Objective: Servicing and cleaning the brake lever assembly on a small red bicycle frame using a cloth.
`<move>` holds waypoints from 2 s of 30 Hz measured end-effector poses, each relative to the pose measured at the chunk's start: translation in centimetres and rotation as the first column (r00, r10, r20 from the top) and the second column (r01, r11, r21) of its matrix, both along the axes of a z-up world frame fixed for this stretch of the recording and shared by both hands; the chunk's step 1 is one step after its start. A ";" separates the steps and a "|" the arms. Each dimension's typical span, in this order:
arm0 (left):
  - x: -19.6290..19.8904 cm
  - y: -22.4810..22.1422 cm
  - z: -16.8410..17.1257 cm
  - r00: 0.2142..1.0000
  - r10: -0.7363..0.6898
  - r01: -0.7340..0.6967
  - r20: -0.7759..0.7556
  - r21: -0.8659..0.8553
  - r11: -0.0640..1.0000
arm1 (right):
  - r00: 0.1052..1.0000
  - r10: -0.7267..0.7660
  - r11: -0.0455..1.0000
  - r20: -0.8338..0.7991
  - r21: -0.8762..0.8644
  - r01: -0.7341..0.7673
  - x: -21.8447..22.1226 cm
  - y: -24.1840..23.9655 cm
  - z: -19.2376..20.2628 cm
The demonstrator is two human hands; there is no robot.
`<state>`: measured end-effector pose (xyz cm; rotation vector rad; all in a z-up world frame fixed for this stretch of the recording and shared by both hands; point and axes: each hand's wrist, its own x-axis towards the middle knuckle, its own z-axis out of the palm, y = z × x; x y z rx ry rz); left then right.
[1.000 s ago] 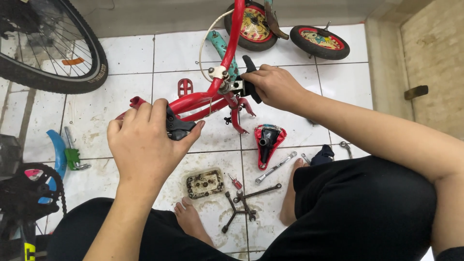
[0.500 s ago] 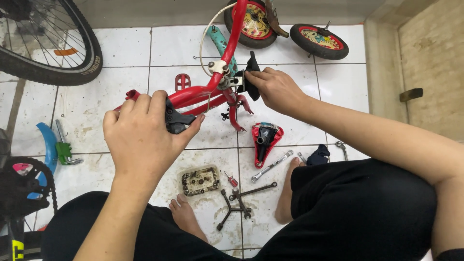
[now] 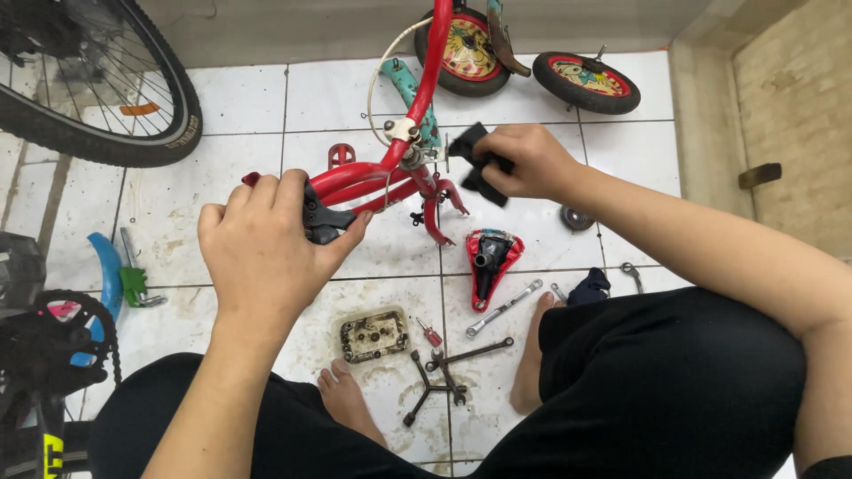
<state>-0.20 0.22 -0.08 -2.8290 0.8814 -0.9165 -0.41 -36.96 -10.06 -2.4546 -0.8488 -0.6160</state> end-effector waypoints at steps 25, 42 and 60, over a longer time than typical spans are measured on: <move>-0.3 -0.3 0.2 1.000 0.010 -0.010 -0.015 0.007 1.000 | 0.832 -0.369 0.530 -0.414 0.641 0.554 2.4 -0.9 1.0; -0.1 0.2 0.0 1.000 0.015 -0.014 -0.023 0.030 0.999 | 0.821 -0.030 0.978 -0.570 0.152 0.141 1.8 1.2 -0.1; -0.2 0.2 0.0 1.000 0.025 -0.025 0.005 0.068 0.997 | 0.931 -0.272 0.801 -0.245 0.478 0.360 1.1 0.0 2.7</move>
